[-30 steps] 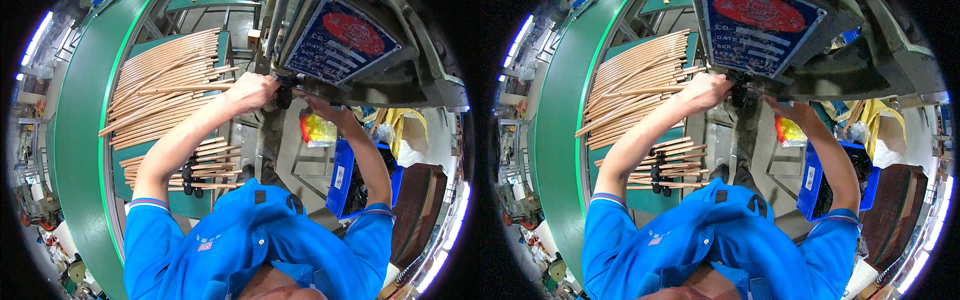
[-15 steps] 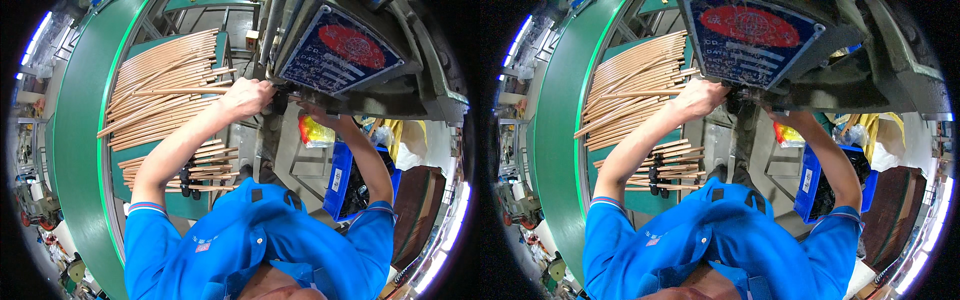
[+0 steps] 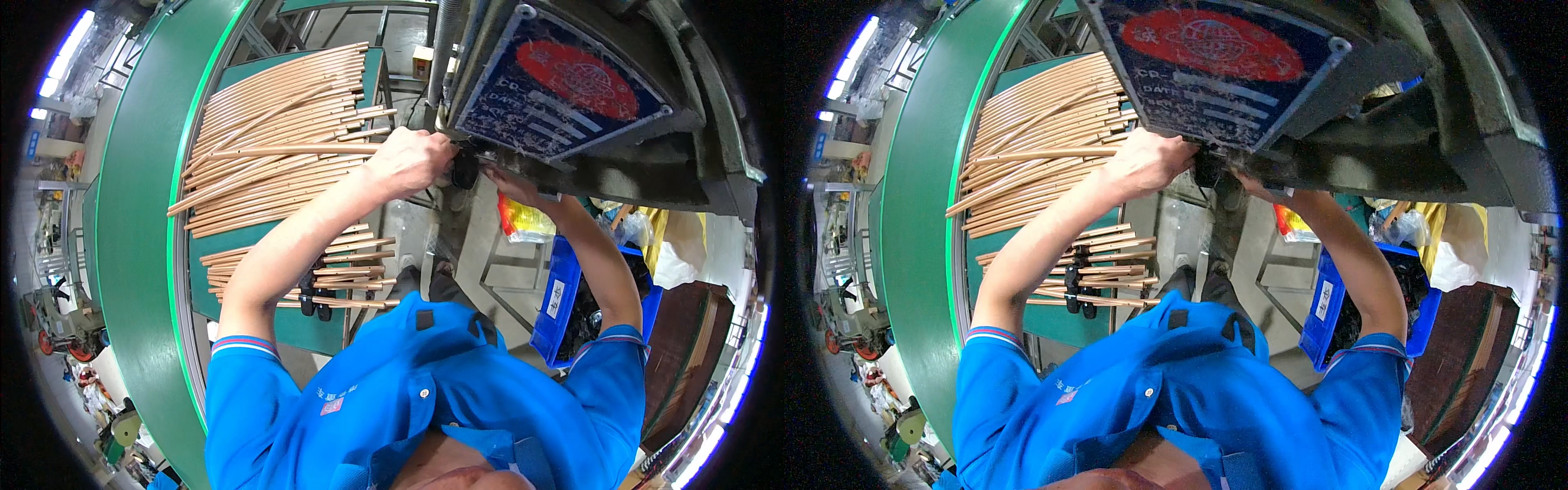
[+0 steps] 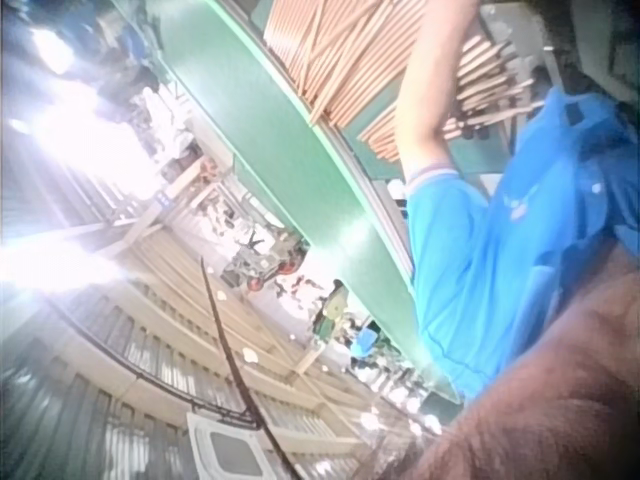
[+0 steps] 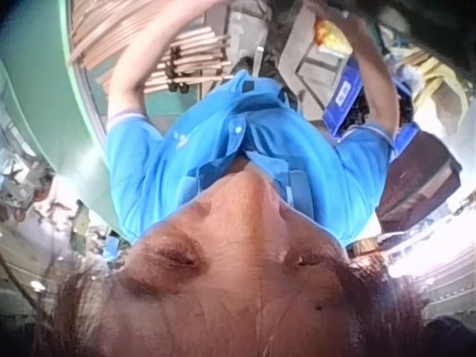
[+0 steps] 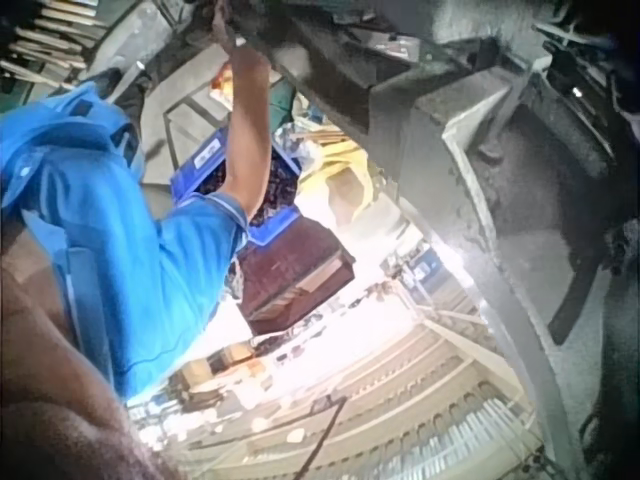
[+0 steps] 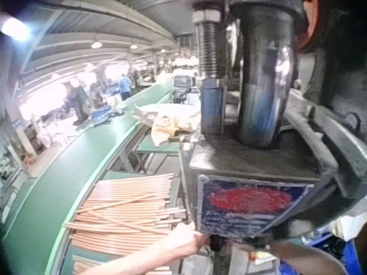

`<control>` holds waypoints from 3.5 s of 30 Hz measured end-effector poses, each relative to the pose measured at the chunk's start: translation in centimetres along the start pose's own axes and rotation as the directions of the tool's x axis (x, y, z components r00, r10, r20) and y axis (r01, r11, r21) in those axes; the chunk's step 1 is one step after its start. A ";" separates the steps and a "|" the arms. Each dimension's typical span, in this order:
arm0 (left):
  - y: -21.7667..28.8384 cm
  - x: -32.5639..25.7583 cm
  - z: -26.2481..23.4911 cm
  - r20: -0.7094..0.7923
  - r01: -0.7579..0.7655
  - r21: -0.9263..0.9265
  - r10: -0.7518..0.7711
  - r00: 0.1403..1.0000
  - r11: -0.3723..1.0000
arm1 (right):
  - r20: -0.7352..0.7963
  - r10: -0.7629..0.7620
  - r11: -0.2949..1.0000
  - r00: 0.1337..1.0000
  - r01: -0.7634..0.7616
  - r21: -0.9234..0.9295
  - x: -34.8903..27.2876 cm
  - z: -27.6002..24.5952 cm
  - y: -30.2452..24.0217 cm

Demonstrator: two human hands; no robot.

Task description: The person repeatedly picks up wooden sticks and black plastic clips, inserts the sticks into a machine fixture, and secures them with the clips. The person then places the assembled sticks onto a green work surface.

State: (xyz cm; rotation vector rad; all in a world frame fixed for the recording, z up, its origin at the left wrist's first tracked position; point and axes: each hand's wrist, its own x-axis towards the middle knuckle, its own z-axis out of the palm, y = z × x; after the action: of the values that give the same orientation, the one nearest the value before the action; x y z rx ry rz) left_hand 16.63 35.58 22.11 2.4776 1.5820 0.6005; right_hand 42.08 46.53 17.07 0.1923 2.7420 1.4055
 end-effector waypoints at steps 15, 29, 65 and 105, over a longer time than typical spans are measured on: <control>-1.5 -0.1 1.7 0.028 -0.019 -0.031 0.019 0.999 0.999 | 0.118 -0.274 0.195 0.955 0.175 -0.965 0.4 1.4 0.2; -3.0 -8.3 -3.2 0.105 0.302 0.070 -0.309 0.945 0.951 | 0.306 0.651 -0.050 0.695 -0.363 0.931 -2.6 -0.5 -5.8; -4.4 -39.8 5.5 0.190 0.463 -0.097 -0.440 0.878 0.881 | 0.739 0.584 -0.435 0.336 -0.639 0.635 3.6 15.9 -8.8; 14.8 -11.8 5.7 0.326 0.520 -0.250 -0.435 0.840 0.817 | 0.828 0.468 -0.305 -0.309 -0.936 -0.177 -44.9 4.7 -10.3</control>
State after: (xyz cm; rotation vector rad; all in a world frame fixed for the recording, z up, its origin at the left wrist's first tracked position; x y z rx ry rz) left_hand 27.01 19.07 18.77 1.7301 1.7403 0.4021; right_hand 86.17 38.27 5.56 2.7200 1.6903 -0.2763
